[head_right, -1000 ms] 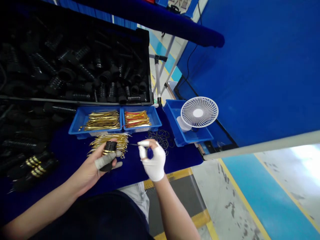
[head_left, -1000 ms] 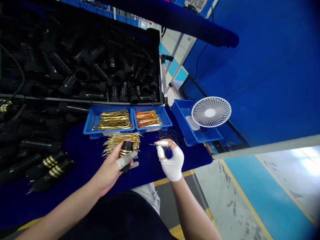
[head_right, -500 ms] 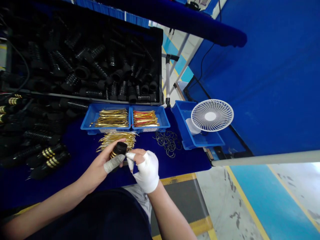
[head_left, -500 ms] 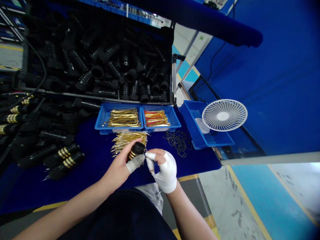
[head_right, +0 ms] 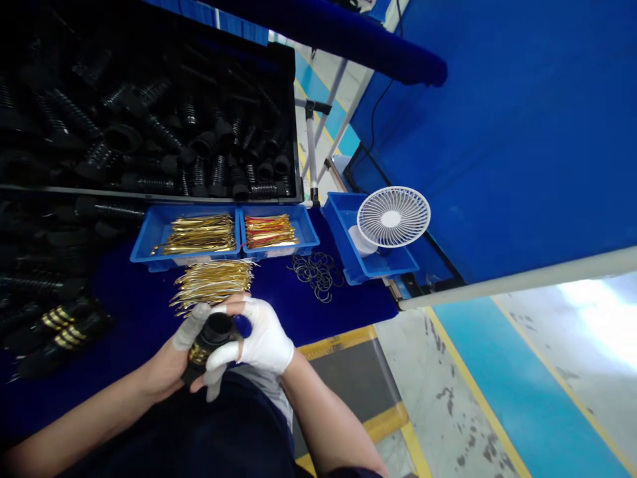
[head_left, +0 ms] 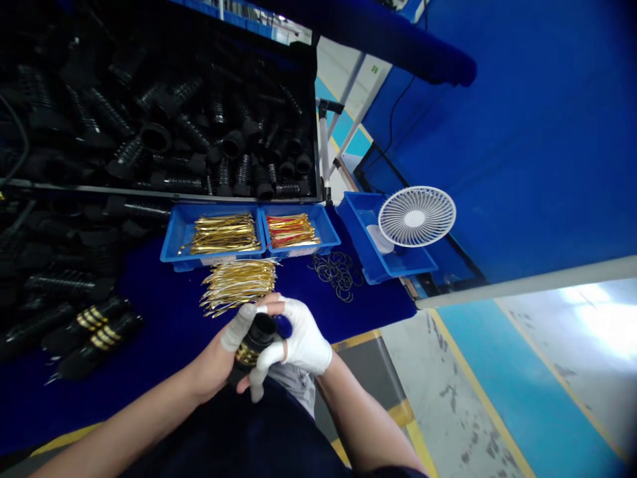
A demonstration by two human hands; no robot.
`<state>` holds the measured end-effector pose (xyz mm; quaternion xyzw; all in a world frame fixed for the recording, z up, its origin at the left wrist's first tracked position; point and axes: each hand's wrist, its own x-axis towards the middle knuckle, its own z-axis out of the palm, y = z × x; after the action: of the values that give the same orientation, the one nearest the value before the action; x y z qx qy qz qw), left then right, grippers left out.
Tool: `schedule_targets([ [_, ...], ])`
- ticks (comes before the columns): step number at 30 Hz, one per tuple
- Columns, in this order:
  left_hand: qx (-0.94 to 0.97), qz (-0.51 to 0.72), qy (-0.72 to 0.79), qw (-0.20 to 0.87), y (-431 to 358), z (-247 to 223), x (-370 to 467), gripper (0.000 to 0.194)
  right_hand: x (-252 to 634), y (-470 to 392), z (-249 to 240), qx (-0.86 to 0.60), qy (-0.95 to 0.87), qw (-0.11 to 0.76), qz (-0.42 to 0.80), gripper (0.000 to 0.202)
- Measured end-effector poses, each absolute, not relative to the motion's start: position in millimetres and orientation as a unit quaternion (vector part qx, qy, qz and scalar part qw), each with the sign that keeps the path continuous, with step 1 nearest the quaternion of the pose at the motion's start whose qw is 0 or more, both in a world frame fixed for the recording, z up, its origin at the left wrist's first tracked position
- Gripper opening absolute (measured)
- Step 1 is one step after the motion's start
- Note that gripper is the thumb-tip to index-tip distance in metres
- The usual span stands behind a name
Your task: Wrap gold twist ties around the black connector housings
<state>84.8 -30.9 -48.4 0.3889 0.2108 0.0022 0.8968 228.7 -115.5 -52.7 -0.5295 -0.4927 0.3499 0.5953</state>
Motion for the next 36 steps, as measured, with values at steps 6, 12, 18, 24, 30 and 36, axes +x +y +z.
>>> schedule_targets([
  [6, 0.21, 0.035, 0.253, 0.944, -28.3, -39.1, 94.5, 0.063, 283.6, -119.4, -59.0, -0.781, -0.485, 0.373, 0.122, 0.023],
  [12, 0.187, 0.068, 0.286, 0.937, -20.0, -26.2, 99.8, 0.038, 335.2, -120.6, -78.3, -0.903, -0.413, 0.112, 0.028, 0.014],
  [18, 0.22, 0.108, 0.317, 0.916, -15.5, -33.0, 97.9, 0.029, 345.0, -142.1, -68.6, -0.891, -0.43, 0.149, -0.001, 0.011],
  [24, 0.26, 0.156, 0.328, 0.895, -17.0, -44.8, 99.1, 0.028, 335.4, -147.3, -57.1, -0.889, -0.421, 0.145, -0.106, 0.015],
  [30, 0.35, 0.18, 0.343, 0.853, -22.8, -42.3, 101.7, 0.058, 316.1, -140.4, -55.9, -0.886, -0.44, 0.119, -0.087, 0.015],
  [36, 0.459, 0.189, 0.324, 0.805, -26.7, -50.6, 102.6, 0.073, 274.7, -137.5, -45.4, -0.782, -0.56, 0.269, -0.042, 0.018],
])
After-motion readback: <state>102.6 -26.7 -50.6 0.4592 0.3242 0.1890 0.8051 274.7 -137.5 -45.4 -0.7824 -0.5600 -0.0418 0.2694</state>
